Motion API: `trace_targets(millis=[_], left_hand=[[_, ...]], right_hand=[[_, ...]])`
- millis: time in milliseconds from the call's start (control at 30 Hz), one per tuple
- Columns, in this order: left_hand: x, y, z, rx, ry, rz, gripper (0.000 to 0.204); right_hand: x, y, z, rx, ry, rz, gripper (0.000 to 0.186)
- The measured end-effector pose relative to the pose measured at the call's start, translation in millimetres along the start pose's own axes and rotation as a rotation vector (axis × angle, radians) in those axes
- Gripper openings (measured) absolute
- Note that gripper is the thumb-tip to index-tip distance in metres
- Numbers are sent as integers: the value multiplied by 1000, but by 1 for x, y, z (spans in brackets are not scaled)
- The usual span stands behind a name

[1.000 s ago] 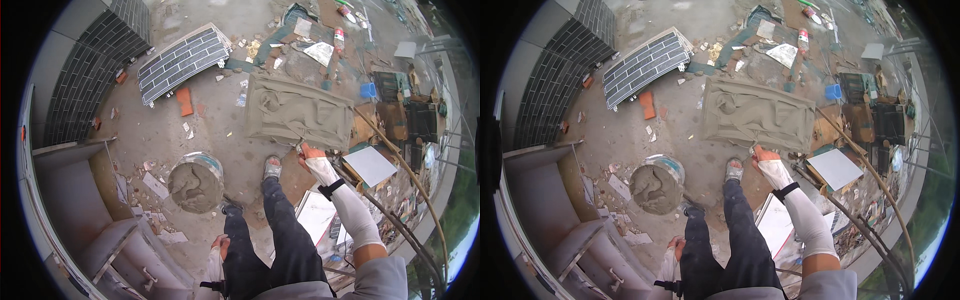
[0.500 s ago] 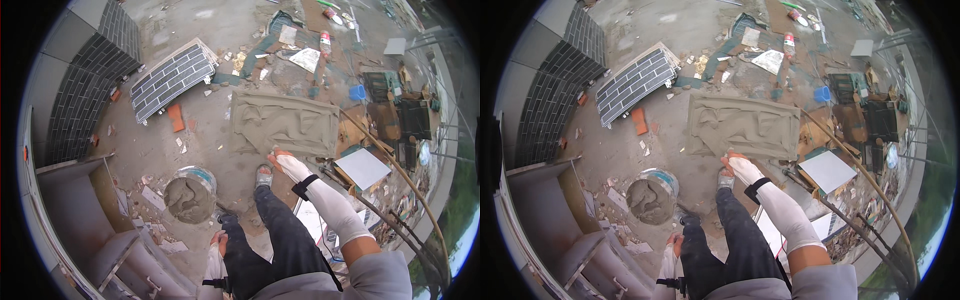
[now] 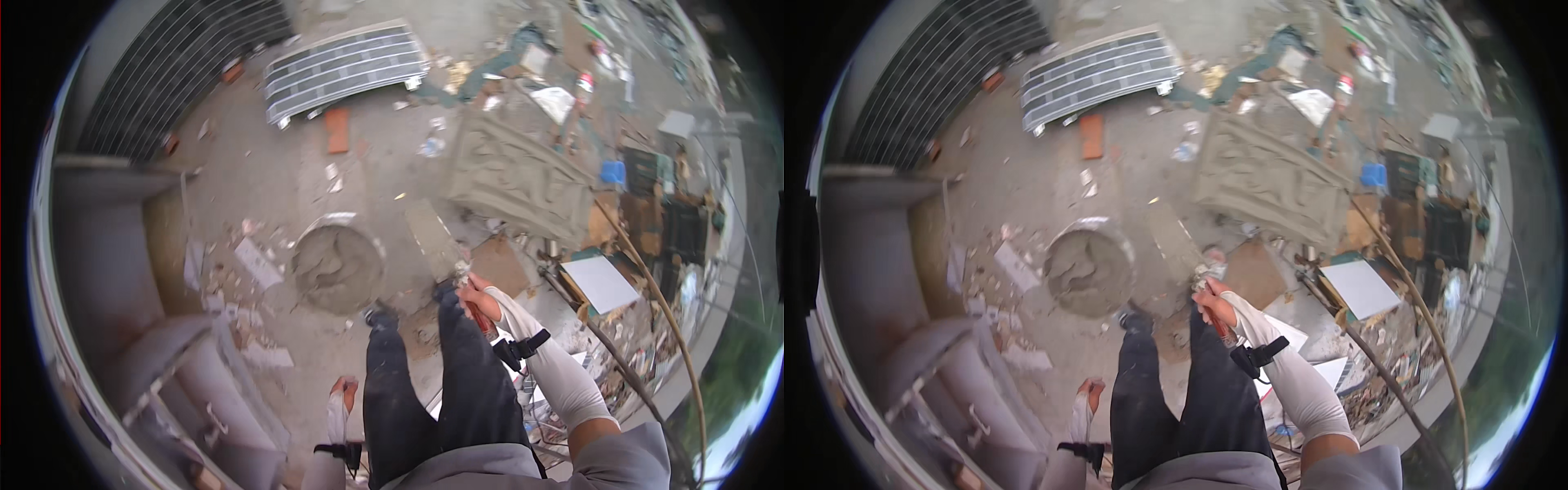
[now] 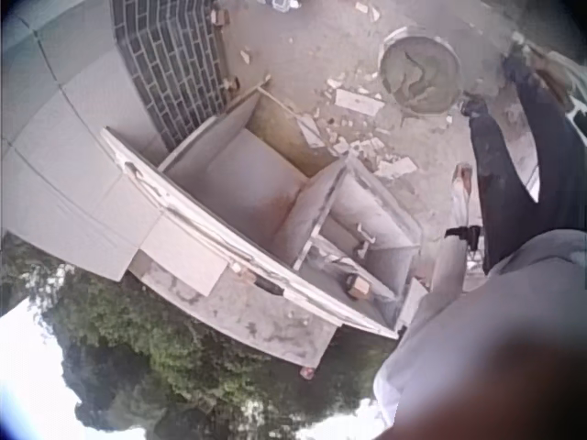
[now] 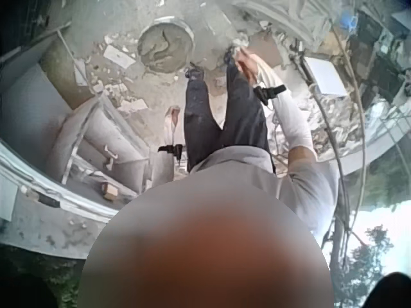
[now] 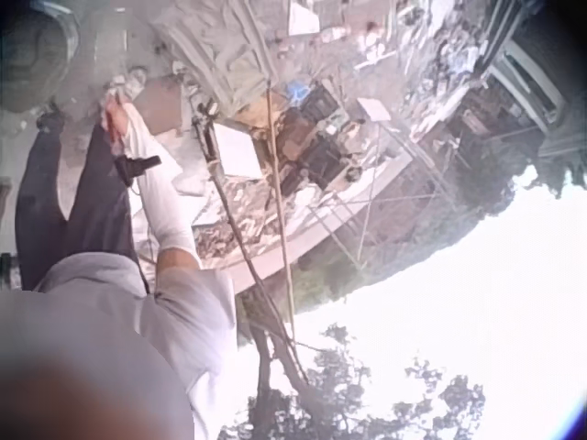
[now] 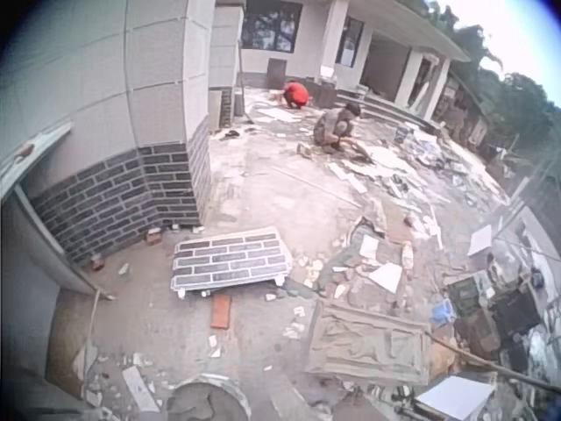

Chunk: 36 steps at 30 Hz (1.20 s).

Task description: Applying mortar to a large tile and then pressing it onto a wall for installation.

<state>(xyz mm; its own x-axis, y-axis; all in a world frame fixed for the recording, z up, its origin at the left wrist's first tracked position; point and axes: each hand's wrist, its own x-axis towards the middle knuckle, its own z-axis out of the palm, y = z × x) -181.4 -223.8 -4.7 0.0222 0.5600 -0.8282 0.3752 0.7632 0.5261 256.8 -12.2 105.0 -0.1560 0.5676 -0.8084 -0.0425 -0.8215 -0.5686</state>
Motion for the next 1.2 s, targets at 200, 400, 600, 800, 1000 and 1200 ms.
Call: trace_targets(millis=[200,400,600,800,1000,1200], left_hand=[[-17,-45,-43,-182,170,-45,29],[-55,-116,-9,-570,224,-140,25],[-82,-124,18,-610,145,-189,23],[-81,-115,-1,-487,106,-134,21],[-21,-71,-41,-227,115,-11,21],[44,68,3,1,-72,63,25]], right_hand=[[144,95,100,-1086,-84,-610,17],[258,107,197,-1811,122,-725,8],[285,136,217,-1614,-58,-491,23],[216,98,185,-1266,-227,-498,25],[105,59,111,-846,-343,-599,26],[-68,-28,-59,-987,344,-689,19]])
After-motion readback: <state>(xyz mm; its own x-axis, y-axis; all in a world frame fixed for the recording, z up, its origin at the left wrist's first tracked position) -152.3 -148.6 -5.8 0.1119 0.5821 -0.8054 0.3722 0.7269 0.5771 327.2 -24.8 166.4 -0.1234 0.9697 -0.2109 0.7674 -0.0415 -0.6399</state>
